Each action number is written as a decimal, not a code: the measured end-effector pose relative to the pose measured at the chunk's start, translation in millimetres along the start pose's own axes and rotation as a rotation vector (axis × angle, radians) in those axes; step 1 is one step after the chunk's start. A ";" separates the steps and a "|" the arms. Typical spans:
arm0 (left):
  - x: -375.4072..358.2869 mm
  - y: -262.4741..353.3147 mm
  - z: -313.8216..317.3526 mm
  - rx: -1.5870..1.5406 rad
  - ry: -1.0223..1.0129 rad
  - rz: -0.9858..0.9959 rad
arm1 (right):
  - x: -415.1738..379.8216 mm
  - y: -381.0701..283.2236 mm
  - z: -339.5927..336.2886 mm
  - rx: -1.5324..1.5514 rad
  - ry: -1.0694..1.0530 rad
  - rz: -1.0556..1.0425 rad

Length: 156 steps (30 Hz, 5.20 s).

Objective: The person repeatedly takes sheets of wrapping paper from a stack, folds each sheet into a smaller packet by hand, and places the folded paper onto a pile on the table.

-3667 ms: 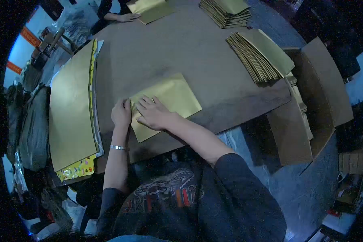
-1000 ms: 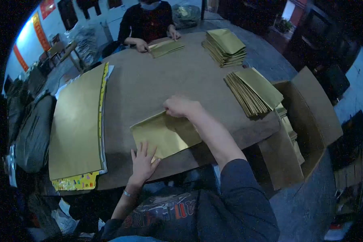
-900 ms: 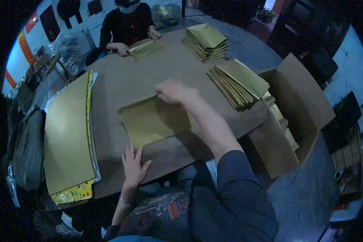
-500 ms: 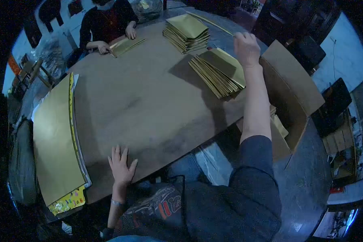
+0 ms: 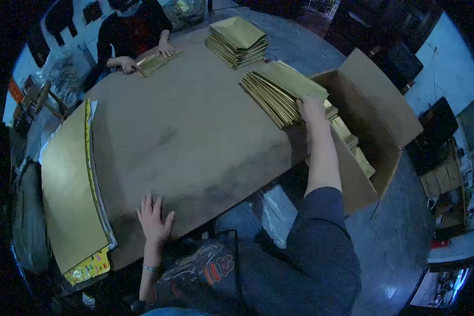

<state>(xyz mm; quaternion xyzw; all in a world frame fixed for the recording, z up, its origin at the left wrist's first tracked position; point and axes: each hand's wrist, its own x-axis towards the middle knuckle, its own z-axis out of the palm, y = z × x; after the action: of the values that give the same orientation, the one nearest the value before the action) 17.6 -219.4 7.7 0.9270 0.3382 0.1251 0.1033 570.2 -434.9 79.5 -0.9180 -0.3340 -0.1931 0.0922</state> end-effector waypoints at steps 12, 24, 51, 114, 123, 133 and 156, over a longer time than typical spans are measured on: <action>0.6 -2.1 0.5 -0.012 0.005 0.001 | 7.5 -1.1 5.0 0.149 -0.228 0.155; 3.0 1.4 -1.8 0.024 -0.001 -0.015 | 19.2 -11.6 7.6 -0.083 -0.247 -0.013; 2.8 0.6 -5.1 0.002 -0.037 -0.013 | 42.3 -3.6 12.7 -0.158 -0.464 0.014; -90.9 -202.2 -115.2 -0.137 0.265 -0.489 | -181.8 -570.4 -61.6 0.377 -0.605 -1.621; -86.6 -216.0 -105.8 -0.104 0.443 -0.462 | -185.0 -577.5 -54.8 0.381 -0.532 -1.639; -78.7 -222.3 -108.5 -0.012 0.394 -0.556 | -201.4 -577.8 -58.5 0.479 -0.491 -1.681; -66.3 -261.9 -124.8 -0.098 0.331 -0.517 | -185.2 -656.4 -28.3 0.667 -0.245 -1.623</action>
<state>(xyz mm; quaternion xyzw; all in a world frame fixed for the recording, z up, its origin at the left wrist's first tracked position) -226.6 -53.0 42.8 0.7712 0.5685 0.2600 0.1200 6.0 -51.5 54.6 -0.3377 -0.9287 0.0080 0.1533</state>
